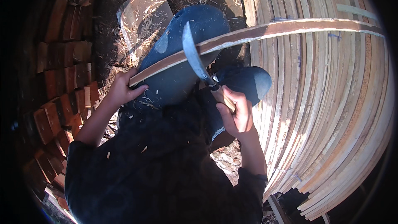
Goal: The person sits on the ground and uses a curved knife to shave thin strips from a long piece of wood held between their legs. They repeatedly scrape the blade along the wood's length to remove the outer layer, creating fine wood shavings.
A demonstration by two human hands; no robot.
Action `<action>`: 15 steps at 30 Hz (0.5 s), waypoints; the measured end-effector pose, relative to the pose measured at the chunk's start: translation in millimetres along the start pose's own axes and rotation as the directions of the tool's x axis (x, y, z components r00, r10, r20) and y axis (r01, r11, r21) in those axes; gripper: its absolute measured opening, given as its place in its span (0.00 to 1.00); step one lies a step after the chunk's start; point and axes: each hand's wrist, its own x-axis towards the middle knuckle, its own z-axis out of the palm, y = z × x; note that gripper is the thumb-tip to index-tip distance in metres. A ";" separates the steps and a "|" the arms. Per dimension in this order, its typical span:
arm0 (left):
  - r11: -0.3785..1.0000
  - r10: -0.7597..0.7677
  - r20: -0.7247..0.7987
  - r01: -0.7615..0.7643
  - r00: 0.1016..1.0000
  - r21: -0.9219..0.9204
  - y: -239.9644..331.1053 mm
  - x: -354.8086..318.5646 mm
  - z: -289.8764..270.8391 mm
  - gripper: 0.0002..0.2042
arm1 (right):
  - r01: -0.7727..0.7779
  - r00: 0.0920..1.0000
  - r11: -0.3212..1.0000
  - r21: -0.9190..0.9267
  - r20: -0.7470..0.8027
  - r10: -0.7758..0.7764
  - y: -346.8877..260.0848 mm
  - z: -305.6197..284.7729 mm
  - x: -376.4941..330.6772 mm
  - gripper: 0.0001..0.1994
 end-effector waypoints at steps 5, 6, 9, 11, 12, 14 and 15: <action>0.998 -0.062 0.047 0.062 0.997 0.005 -1.7 3.4 1.1 0.19 | 0.040 0.980 0.996 0.083 -0.198 -0.022 3.6 -4.5 -1.1 0.19; 1.000 -0.029 0.027 0.028 0.999 0.003 -2.9 2.6 2.2 0.19 | 0.084 0.990 0.972 -0.221 0.126 -0.057 -8.9 -6.5 7.4 0.18; 0.999 0.026 0.009 -0.026 1.000 -0.028 -2.7 1.6 -0.4 0.18 | 0.068 0.972 0.997 -0.019 -0.225 -0.071 -3.0 -10.6 0.3 0.21; 1.000 0.008 0.049 -0.008 0.999 -0.003 -1.5 4.0 -1.9 0.18 | 0.044 0.902 0.976 0.214 -0.429 0.053 4.6 -6.0 -10.9 0.22; 1.000 0.010 0.064 -0.011 0.998 0.020 -0.3 8.5 -5.1 0.18 | 0.058 0.905 0.978 0.201 -0.423 0.034 7.5 -2.5 -12.1 0.21; 1.000 -0.020 0.063 0.021 0.998 -0.014 1.0 6.5 -4.3 0.18 | -0.020 0.995 0.972 -0.232 -0.096 -0.003 2.4 4.8 -15.5 0.18; 1.000 0.007 0.041 -0.007 0.999 -0.007 -0.4 5.1 -4.1 0.17 | -0.015 0.995 0.977 -0.214 -0.102 -0.007 3.4 -5.2 -17.3 0.16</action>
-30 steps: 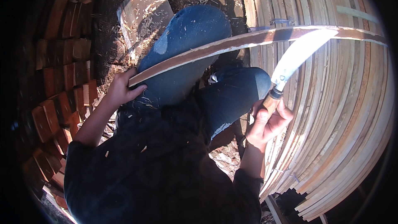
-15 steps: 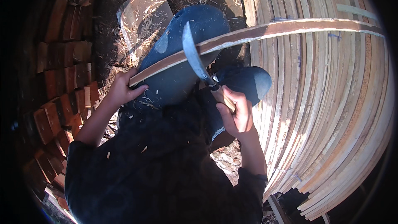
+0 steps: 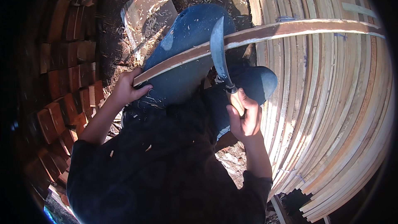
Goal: The person sits on the ground and uses a curved knife to shave thin strips from a long piece of wood held between their legs. They repeatedly scrape the blade along the wood's length to remove the outer layer, creating fine wood shavings.
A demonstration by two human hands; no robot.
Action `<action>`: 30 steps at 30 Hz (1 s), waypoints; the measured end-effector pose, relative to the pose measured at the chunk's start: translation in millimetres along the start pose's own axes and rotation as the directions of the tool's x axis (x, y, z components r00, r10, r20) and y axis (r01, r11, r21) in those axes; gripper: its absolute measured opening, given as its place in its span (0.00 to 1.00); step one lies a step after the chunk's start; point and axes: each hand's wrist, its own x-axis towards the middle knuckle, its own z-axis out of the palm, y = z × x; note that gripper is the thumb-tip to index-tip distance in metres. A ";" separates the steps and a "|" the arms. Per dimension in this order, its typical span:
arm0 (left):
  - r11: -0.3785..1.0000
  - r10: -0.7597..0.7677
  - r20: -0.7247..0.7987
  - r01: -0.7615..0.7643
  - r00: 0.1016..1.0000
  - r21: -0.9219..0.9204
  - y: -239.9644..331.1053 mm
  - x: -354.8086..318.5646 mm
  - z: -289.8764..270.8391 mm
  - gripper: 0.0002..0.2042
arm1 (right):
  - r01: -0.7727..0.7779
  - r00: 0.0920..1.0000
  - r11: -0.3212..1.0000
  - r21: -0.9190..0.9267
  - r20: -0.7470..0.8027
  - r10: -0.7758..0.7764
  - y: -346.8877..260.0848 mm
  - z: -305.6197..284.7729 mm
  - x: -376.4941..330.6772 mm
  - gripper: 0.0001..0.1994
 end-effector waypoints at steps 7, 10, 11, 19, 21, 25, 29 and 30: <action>1.000 0.012 -0.029 -0.013 1.000 -0.005 1.7 -0.1 4.4 0.18 | 0.143 0.920 0.990 -0.015 0.370 -0.127 -17.3 9.2 21.5 0.21; 1.000 -0.029 0.009 0.029 1.000 0.006 -0.4 0.3 1.2 0.18 | -0.074 0.981 0.923 0.378 -0.141 0.136 -12.2 8.5 18.0 0.18; 0.998 -0.056 0.039 0.056 0.998 0.012 -1.7 0.2 1.0 0.18 | -0.099 0.895 0.807 0.582 -0.302 0.328 -9.2 10.2 14.1 0.17; 0.999 0.008 -0.045 -0.009 0.999 -0.032 -1.9 -1.1 6.3 0.20 | -0.124 0.906 0.905 0.407 -0.325 0.271 -21.3 -0.7 12.8 0.17; 0.998 -0.036 0.006 0.037 0.999 -0.044 -0.4 1.7 2.5 0.18 | -0.167 0.977 0.968 0.188 -0.099 0.188 -21.8 0.1 14.9 0.16; 1.000 0.022 -0.032 -0.022 0.999 -0.001 1.6 -3.1 4.2 0.18 | 0.050 0.995 0.999 -0.001 0.092 -0.050 -23.9 -4.7 19.2 0.14; 0.998 -0.062 0.023 0.062 0.998 -0.009 5.2 1.5 0.7 0.19 | -0.164 0.966 0.962 0.218 -0.161 0.201 -21.8 1.5 17.5 0.13; 0.998 -0.051 0.020 0.052 0.998 -0.040 2.3 2.7 1.8 0.19 | -0.082 0.995 0.996 0.018 -0.053 0.083 -19.4 0.0 18.7 0.14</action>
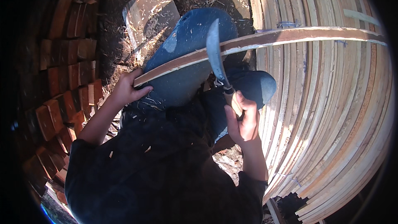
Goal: The person sits on the ground and uses a curved knife to shave thin strips from a long piece of wood held between their legs. They repeatedly scrape the blade along the wood's length to remove the outer layer, creating fine wood shavings.
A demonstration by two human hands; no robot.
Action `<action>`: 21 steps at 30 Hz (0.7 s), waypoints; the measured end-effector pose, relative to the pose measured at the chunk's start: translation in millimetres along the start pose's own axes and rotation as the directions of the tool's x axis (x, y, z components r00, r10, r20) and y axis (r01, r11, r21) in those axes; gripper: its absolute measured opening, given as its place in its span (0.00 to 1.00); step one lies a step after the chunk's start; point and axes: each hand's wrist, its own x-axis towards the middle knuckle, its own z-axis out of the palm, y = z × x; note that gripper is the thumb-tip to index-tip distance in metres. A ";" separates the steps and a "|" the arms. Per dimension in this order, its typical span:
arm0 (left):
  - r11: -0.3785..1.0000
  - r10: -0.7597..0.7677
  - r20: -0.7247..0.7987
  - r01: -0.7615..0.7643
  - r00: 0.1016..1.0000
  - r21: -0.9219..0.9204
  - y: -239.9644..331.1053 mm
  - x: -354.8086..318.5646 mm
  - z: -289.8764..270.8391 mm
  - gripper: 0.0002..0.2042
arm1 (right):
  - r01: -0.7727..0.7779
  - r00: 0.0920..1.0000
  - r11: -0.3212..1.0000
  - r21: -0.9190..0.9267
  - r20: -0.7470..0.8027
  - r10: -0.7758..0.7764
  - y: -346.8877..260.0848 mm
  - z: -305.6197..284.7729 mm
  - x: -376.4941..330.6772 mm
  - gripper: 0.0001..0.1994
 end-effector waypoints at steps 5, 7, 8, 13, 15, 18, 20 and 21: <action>0.999 0.030 -0.044 -0.028 0.999 0.043 -3.6 -4.2 3.5 0.18 | -0.027 0.996 0.984 0.175 -0.078 0.041 -3.8 -8.1 0.8 0.14; 0.999 0.008 -0.010 -0.007 1.000 0.053 -3.5 -1.1 -2.3 0.19 | 0.034 0.995 0.987 -0.159 0.102 -0.017 -3.5 -15.7 3.9 0.15; 0.996 -0.014 -0.018 0.016 1.000 0.089 3.5 -2.3 -2.6 0.19 | 0.068 0.992 0.984 -0.167 0.118 -0.048 -3.0 -19.0 0.2 0.15; 0.996 0.050 -0.037 -0.047 0.998 0.071 -2.4 -2.5 1.6 0.20 | -0.030 0.983 0.983 0.181 -0.174 0.062 7.9 -19.4 -12.7 0.18; 0.999 -0.003 0.033 0.001 0.999 0.053 1.0 0.5 -2.6 0.21 | -0.169 0.985 0.981 0.097 0.043 0.165 17.8 -3.5 -32.5 0.18; 0.996 0.019 -0.034 -0.016 0.999 0.092 -1.6 -0.7 -1.6 0.20 | -0.097 0.967 0.918 0.385 -0.183 0.179 5.7 -20.3 -12.7 0.18; 0.999 -0.039 0.040 0.038 0.998 0.030 -0.9 -1.1 0.0 0.20 | 0.054 0.907 0.841 0.539 -0.378 0.184 -1.9 -4.9 -2.5 0.16; 0.998 -0.048 0.034 0.047 0.998 0.045 -0.1 -0.8 -1.2 0.20 | -0.102 0.968 0.940 0.324 -0.185 0.169 -2.8 -3.9 -3.5 0.16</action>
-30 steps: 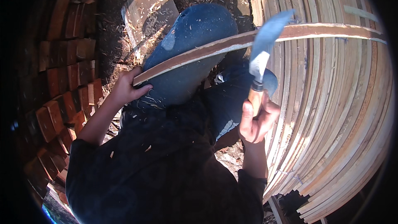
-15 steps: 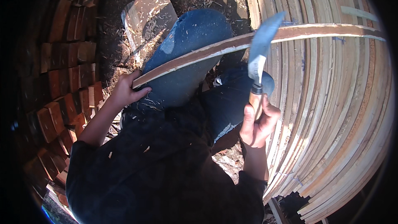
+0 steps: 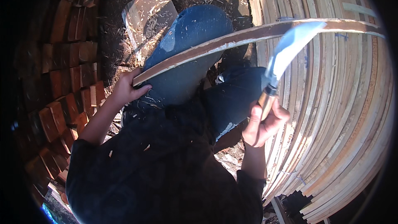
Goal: The person sits on the ground and uses a curved knife to shave thin strips from a long piece of wood held between their legs. They repeatedly scrape the blade along the wood's length to remove the outer layer, creating fine wood shavings.
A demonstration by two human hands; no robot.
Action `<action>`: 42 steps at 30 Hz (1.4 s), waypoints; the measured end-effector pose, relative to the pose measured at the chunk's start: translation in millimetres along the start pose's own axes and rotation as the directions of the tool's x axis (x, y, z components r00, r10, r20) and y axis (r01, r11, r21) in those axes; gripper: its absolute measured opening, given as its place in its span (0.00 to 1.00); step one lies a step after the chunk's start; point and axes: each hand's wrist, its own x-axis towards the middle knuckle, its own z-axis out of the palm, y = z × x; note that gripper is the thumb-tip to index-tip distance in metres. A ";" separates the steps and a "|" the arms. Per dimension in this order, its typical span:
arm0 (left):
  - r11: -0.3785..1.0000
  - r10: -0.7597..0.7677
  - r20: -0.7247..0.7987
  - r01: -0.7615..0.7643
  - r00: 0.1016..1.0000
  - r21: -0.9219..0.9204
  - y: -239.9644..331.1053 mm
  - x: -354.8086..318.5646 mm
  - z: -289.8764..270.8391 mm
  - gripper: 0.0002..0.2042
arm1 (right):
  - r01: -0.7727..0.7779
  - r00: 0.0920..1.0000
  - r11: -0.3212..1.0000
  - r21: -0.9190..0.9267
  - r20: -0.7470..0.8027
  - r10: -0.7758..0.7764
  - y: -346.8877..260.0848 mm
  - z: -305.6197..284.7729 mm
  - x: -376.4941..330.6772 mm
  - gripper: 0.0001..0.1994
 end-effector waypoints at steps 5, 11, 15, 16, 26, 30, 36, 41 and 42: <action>0.999 0.040 -0.040 -0.038 0.998 0.034 -2.8 -1.4 -0.6 0.19 | 0.162 0.976 0.976 -0.148 0.168 -0.136 20.4 -7.2 -11.2 0.16; 0.994 0.110 -0.113 -0.109 0.988 0.008 -3.9 -4.3 6.1 0.19 | 0.277 0.926 0.937 -0.212 0.320 -0.201 15.4 -9.6 4.0 0.18; 0.999 0.037 0.009 -0.037 0.999 0.012 -3.4 2.6 -2.8 0.20 | 0.117 0.990 0.973 -0.201 0.097 -0.100 2.9 -11.8 5.3 0.16; 0.998 0.054 -0.013 -0.054 0.998 0.016 -4.0 1.8 -1.8 0.20 | 0.155 0.972 0.954 -0.256 0.212 -0.101 3.7 -9.9 5.7 0.15; 0.989 0.145 -0.090 -0.146 0.985 -0.003 -3.5 -0.2 4.2 0.21 | 0.333 0.873 0.927 -0.174 0.429 -0.233 19.3 -7.9 -0.6 0.16; 0.999 0.037 -0.014 -0.037 0.999 0.009 3.9 -1.0 -0.3 0.20 | -0.013 0.999 0.963 0.269 -0.038 0.024 7.1 -0.4 4.1 0.16; 0.993 0.108 -0.045 -0.106 0.993 0.043 -6.6 -3.2 2.3 0.18 | -0.046 0.996 0.947 0.319 -0.055 0.066 18.8 -11.8 -4.3 0.17; 0.997 0.078 -0.044 -0.077 0.996 0.022 -1.4 -2.3 2.0 0.18 | 0.187 0.936 0.954 -0.236 0.338 -0.100 21.2 -5.1 -11.7 0.15; 0.997 0.069 -0.035 -0.068 0.997 0.026 -2.0 -3.3 3.1 0.18 | 0.183 0.941 0.951 -0.249 0.326 -0.096 19.1 -17.0 -8.1 0.18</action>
